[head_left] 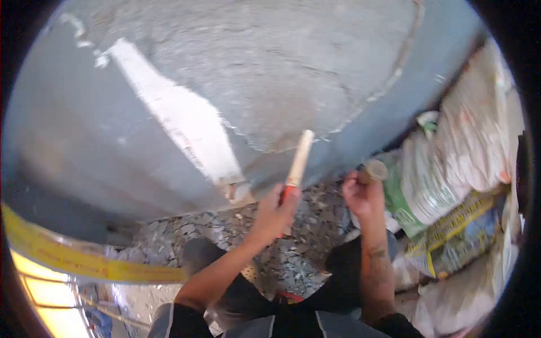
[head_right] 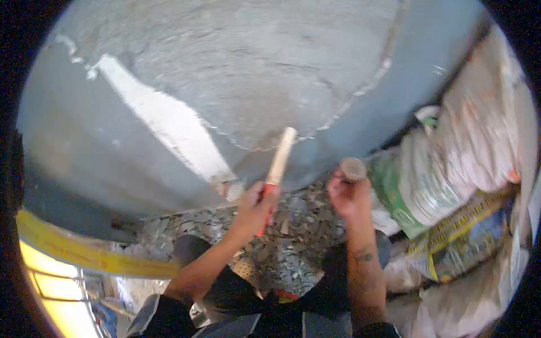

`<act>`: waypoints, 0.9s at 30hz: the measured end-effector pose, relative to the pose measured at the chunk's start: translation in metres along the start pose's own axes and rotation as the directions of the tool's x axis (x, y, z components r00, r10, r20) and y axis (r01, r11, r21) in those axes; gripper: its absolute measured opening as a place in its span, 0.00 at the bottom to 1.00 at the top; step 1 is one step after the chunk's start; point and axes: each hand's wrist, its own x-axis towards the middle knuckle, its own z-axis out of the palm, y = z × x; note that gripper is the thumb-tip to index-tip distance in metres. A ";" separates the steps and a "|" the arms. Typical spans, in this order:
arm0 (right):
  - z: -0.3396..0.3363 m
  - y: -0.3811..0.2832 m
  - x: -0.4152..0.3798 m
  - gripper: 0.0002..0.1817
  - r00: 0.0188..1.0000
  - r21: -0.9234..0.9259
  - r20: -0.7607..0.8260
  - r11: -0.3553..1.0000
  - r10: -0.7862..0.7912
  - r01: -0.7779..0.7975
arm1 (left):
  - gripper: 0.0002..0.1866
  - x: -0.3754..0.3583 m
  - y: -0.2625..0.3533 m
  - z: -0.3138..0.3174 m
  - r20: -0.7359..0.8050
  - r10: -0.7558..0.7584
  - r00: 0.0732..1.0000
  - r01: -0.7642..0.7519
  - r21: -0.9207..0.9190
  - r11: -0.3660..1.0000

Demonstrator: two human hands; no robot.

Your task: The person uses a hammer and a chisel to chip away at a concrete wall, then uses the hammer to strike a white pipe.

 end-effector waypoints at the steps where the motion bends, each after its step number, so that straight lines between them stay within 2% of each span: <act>1: 0.002 0.000 0.000 0.12 1.000 -0.002 0.002 1.000 0.010 -0.010 | 0.14 0.000 -0.001 0.002 0.004 0.015 1.000 -0.015 0.000 1.000; 4: 0.010 0.003 -0.005 0.13 0.999 -0.001 -0.026 0.999 0.042 -0.042 | 0.14 -0.001 0.003 0.002 0.044 0.024 0.999 -0.023 -0.025 0.999; 7: 0.027 0.009 -0.017 0.14 0.997 -0.047 -0.069 0.999 -0.023 0.019 | 0.16 -0.001 0.002 0.003 0.054 0.037 0.998 -0.032 -0.075 0.997; 9: 0.018 0.004 -0.010 0.13 0.999 -0.057 -0.033 0.998 -0.013 0.011 | 0.17 0.001 0.001 0.003 0.050 0.058 0.997 -0.052 -0.113 0.992; 11: 0.014 0.002 -0.006 0.13 0.998 0.061 0.022 0.997 0.054 -0.056 | 0.17 0.001 -0.002 0.002 0.051 0.082 0.995 -0.079 -0.052 0.995; 12: 0.015 0.001 -0.006 0.13 0.998 0.061 0.021 0.997 0.053 -0.054 | 0.17 0.001 -0.003 0.003 0.053 0.081 0.995 -0.079 -0.053 0.995; 14: 0.021 0.001 -0.009 0.12 0.999 0.014 0.005 0.999 0.033 -0.033 | 0.17 0.000 -0.003 0.005 0.033 0.148 0.988 -0.151 0.167 0.974; 15: 0.027 0.003 -0.011 0.12 1.000 0.012 0.007 1.000 0.028 -0.028 | 0.17 0.004 -0.008 0.005 0.036 0.152 0.988 -0.156 0.164 0.974; 17: 0.040 0.007 -0.020 0.10 0.998 -0.042 0.021 0.997 -0.066 0.067 | 0.19 0.009 -0.016 0.006 0.020 0.425 0.905 -0.395 0.414 0.820; 18: 0.047 0.007 -0.028 0.10 0.997 -0.045 0.023 0.996 -0.070 0.071 | 0.19 0.008 -0.013 0.006 0.021 0.429 0.903 -0.399 0.410 0.820; 20: 0.061 0.005 -0.049 0.13 0.952 -0.239 0.223 0.935 -0.210 0.263 | 0.21 0.005 0.001 0.007 0.030 0.337 0.941 -0.322 0.386 0.864; 21: 0.065 0.001 -0.059 0.13 0.949 -0.237 0.225 0.932 -0.222 0.274 | 0.21 0.007 0.013 0.008 0.040 0.342 0.939 -0.331 0.383 0.863; 23: 0.073 -0.011 -0.078 0.16 0.869 -0.446 0.373 0.759 -0.324 0.474 | 0.22 0.017 0.041 0.007 0.131 0.417 0.900 -0.425 0.487 0.763; 24: 0.080 -0.011 -0.087 0.19 0.828 -0.497 0.387 0.665 -0.405 0.557 | 0.22 0.022 0.056 0.010 0.137 0.420 0.897 -0.431 0.482 0.763; 25: 0.083 -0.015 -0.095 0.19 0.825 -0.498 0.389 0.660 -0.410 0.563 | 0.22 0.029 0.071 0.017 0.123 0.498 0.858 -0.491 0.476 0.729; 26: 0.084 -0.023 -0.105 0.18 0.783 -0.541 0.399 0.567 -0.477 0.621 | 0.22 0.036 0.083 0.021 0.110 0.570 0.814 -0.548 0.472 0.691; 27: 0.084 -0.029 -0.115 0.20 0.735 -0.581 0.412 0.466 -0.539 0.668 | 0.22 0.046 0.091 0.025 0.118 0.572 0.812 -0.554 0.467 0.690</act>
